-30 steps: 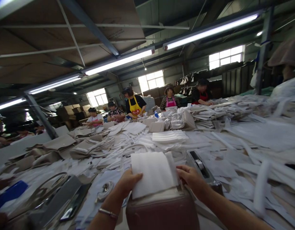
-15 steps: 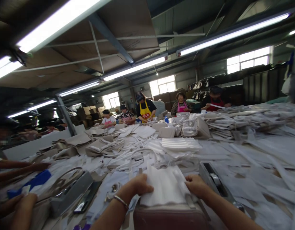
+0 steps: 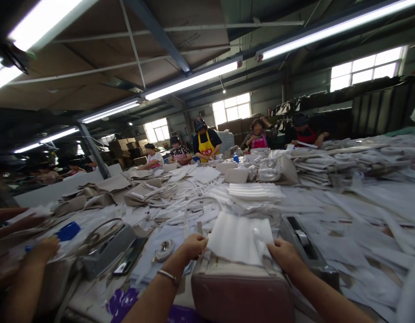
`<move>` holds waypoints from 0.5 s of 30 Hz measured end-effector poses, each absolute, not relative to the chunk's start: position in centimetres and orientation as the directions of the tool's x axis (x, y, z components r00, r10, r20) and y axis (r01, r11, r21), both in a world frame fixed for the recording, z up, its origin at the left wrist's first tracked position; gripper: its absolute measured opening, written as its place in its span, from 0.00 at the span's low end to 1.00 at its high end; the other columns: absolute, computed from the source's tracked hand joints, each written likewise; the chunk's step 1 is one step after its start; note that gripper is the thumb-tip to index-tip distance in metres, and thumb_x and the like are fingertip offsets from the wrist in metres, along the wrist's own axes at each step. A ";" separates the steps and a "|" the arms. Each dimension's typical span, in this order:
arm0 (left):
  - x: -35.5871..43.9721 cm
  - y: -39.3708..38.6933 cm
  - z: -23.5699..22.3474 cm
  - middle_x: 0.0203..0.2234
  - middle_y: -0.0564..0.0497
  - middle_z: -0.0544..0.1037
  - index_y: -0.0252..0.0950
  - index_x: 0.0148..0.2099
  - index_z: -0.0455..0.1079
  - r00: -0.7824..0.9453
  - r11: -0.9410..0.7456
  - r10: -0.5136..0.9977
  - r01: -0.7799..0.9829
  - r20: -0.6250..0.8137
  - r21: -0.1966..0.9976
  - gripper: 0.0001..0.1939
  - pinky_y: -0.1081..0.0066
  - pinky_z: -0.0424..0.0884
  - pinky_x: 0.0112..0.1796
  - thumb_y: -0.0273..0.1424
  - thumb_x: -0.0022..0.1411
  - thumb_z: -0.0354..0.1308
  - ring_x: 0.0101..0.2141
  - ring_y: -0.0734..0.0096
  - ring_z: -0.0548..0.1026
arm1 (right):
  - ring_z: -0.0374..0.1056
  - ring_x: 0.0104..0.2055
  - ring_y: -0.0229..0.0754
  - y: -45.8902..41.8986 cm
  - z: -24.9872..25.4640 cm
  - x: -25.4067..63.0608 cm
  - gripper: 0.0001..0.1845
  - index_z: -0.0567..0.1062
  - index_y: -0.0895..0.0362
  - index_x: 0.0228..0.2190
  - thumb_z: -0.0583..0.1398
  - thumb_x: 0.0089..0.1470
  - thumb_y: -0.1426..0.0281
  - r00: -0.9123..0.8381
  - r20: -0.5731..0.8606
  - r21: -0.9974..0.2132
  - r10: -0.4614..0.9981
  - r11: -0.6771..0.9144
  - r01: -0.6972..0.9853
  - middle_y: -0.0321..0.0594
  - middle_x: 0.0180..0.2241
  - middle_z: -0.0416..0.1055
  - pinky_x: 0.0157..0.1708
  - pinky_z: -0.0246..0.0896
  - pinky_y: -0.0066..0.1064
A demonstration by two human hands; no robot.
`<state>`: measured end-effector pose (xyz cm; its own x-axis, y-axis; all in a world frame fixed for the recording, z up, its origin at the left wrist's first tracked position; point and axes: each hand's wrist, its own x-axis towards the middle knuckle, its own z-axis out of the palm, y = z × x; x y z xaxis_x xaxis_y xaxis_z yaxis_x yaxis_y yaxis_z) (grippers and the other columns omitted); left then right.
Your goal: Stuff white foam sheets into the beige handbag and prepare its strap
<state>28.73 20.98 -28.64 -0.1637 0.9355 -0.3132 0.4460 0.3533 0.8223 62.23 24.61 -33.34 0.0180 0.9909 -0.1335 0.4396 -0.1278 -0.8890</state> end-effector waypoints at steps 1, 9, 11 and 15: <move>28.9 21.1 -28.4 0.18 0.62 0.64 0.33 0.28 0.68 -0.154 0.356 0.934 0.478 -0.323 0.803 0.17 0.75 0.64 0.24 0.37 0.65 0.64 0.19 0.80 0.63 | 0.75 0.36 0.55 24.6 -33.3 62.2 0.21 0.80 0.57 0.25 0.58 0.41 0.53 0.027 -0.128 -0.883 0.991 -0.126 0.452 0.44 0.28 0.80 0.32 0.63 0.37; 29.7 19.6 -26.8 0.17 0.60 0.64 0.35 0.27 0.67 -0.231 0.280 0.953 0.405 -0.199 0.871 0.15 0.74 0.58 0.23 0.38 0.58 0.66 0.19 0.77 0.62 | 0.75 0.37 0.55 24.3 -32.7 62.4 0.20 0.80 0.57 0.29 0.58 0.45 0.55 0.073 -0.093 -0.857 0.993 -0.117 0.501 0.47 0.31 0.81 0.33 0.62 0.36; 29.6 18.2 -26.1 0.21 0.58 0.67 0.35 0.32 0.68 -0.229 0.202 0.965 0.324 -0.131 0.924 0.18 0.73 0.59 0.24 0.45 0.57 0.65 0.21 0.76 0.64 | 0.74 0.37 0.54 24.3 -32.5 62.5 0.19 0.80 0.57 0.27 0.59 0.44 0.55 0.051 -0.081 -0.860 0.995 -0.096 0.500 0.46 0.30 0.80 0.33 0.62 0.35; 28.8 15.9 -24.6 0.27 0.53 0.74 0.35 0.37 0.71 -0.101 0.073 0.994 0.226 -0.051 0.971 0.28 0.72 0.67 0.31 0.53 0.45 0.69 0.27 0.73 0.69 | 0.70 0.31 0.47 24.8 -32.3 62.2 0.20 0.79 0.57 0.24 0.61 0.44 0.52 -0.098 -0.073 -0.891 0.993 -0.021 0.454 0.39 0.25 0.76 0.29 0.60 0.31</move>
